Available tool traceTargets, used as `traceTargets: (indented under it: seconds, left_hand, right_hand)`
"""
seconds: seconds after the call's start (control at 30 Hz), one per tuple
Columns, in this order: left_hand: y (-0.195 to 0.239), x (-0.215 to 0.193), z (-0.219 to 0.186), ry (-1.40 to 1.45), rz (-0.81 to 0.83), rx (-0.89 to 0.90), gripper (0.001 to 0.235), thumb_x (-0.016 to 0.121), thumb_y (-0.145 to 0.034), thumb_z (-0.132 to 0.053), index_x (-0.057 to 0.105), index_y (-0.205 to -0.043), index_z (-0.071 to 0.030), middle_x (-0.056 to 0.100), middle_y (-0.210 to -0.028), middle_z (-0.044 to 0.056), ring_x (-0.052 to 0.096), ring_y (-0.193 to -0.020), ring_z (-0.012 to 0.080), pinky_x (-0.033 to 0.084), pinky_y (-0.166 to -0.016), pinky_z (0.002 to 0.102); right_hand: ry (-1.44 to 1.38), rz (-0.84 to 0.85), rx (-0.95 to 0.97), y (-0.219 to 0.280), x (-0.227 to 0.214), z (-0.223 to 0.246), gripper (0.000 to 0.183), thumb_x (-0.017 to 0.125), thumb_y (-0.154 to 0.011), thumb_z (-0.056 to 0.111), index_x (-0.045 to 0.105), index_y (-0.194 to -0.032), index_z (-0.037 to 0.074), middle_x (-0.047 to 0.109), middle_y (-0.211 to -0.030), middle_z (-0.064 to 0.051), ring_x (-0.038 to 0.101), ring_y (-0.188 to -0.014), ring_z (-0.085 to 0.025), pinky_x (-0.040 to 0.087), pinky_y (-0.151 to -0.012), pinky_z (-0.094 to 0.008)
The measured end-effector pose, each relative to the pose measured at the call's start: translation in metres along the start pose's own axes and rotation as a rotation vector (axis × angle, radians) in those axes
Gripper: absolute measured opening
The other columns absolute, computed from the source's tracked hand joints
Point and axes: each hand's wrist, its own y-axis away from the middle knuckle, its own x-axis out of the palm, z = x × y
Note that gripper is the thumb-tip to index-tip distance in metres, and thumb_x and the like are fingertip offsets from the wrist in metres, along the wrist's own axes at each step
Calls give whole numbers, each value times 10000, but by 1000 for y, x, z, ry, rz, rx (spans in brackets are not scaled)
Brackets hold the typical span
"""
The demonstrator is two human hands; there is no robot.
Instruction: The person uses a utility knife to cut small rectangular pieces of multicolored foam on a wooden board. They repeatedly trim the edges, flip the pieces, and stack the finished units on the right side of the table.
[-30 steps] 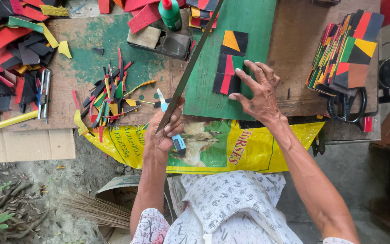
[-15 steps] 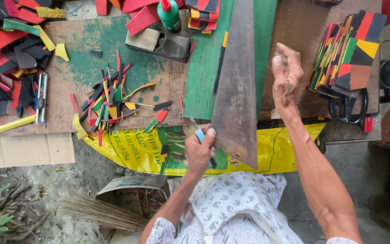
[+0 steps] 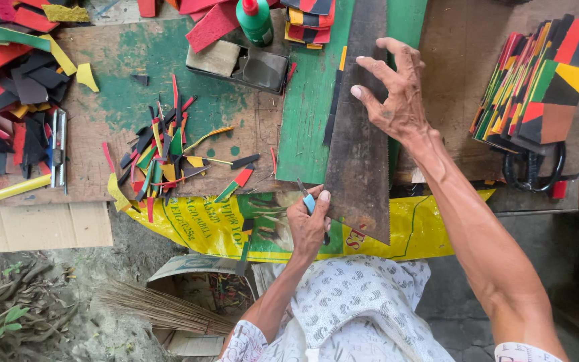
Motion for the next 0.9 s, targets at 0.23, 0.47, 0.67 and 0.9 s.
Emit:
traceTargets:
  seconds: [0.23, 0.47, 0.67, 0.9]
  left_hand:
    - [-9, -1, -4, 47, -2, -80, 358, 725, -960, -221, 670, -1115, 97, 554, -672, -6, 493, -452, 71, 381, -396, 253]
    - [-12, -6, -3, 56, 12, -110, 327, 732, -961, -204, 687, -1077, 98, 518, -632, -12, 482, -437, 72, 362, -390, 250]
    - [-13, -7, -5, 64, 24, -124, 304, 722, -968, -196, 690, -1074, 87, 535, -641, -9, 480, -441, 70, 358, -389, 251]
    - [-12, -7, -7, 64, 20, -131, 308, 721, -968, -200, 694, -1067, 90, 530, -636, -13, 475, -437, 69, 360, -389, 252]
  right_hand:
    - [46, -35, -41, -1, 6, -4, 412, 795, -1012, 342, 730, -1361, 132, 485, -1548, -142, 405, -1459, -329, 276, -1201, -512]
    - [86, -55, -61, -3, 9, -3, 403, 763, -1060, 373, 726, -1381, 133, 491, -1545, -145, 416, -1460, -332, 276, -1198, -516]
    - [87, -40, -47, -3, 7, 0, 407, 746, -1065, 363, 714, -1390, 120, 494, -1550, -149, 423, -1471, -336, 277, -1211, -508]
    - [99, -32, -44, -3, 7, 1, 407, 744, -1072, 367, 719, -1391, 116, 494, -1549, -155, 419, -1470, -342, 263, -1208, -508]
